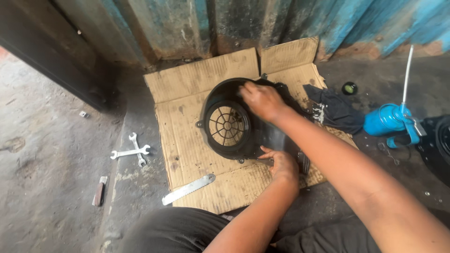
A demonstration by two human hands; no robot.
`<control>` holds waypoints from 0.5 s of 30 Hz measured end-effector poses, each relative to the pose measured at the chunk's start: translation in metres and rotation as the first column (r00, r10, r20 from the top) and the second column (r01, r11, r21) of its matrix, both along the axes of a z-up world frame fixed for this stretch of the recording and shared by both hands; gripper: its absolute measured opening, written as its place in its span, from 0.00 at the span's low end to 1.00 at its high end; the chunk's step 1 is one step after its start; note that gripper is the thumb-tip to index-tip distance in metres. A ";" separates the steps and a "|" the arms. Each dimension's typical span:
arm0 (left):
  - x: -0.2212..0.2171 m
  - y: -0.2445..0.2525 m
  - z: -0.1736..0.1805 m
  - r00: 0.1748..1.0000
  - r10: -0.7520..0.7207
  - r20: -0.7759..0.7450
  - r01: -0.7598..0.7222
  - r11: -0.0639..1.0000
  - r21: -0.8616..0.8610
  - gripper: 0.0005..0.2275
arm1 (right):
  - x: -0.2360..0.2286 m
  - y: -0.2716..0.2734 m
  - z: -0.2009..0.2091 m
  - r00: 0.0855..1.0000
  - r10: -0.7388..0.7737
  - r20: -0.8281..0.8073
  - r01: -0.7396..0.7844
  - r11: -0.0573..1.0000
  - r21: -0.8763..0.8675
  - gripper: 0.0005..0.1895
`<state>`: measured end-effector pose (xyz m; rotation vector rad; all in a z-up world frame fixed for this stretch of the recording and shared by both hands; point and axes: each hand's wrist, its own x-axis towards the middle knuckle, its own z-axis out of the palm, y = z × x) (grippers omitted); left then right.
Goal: The person cleans a black plastic engine cover using a green cloth while sitting on the floor.
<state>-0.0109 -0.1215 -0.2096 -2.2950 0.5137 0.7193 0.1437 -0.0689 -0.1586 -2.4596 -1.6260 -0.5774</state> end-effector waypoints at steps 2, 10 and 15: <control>0.008 -0.004 -0.014 0.991 -0.080 -0.110 0.082 0.996 0.015 0.14 | 0.001 0.023 -0.003 0.986 0.140 0.090 -0.149 0.984 0.096 0.11; -0.013 0.031 0.010 0.998 0.036 -0.059 -0.044 0.989 -0.144 0.17 | 0.033 -0.002 -0.033 0.987 -0.151 -0.053 0.147 0.987 -0.064 0.10; -0.030 0.048 0.045 0.992 0.086 -0.096 -0.115 0.924 -0.364 0.18 | 0.010 -0.069 -0.032 0.939 -0.341 0.046 0.340 0.897 -0.282 0.05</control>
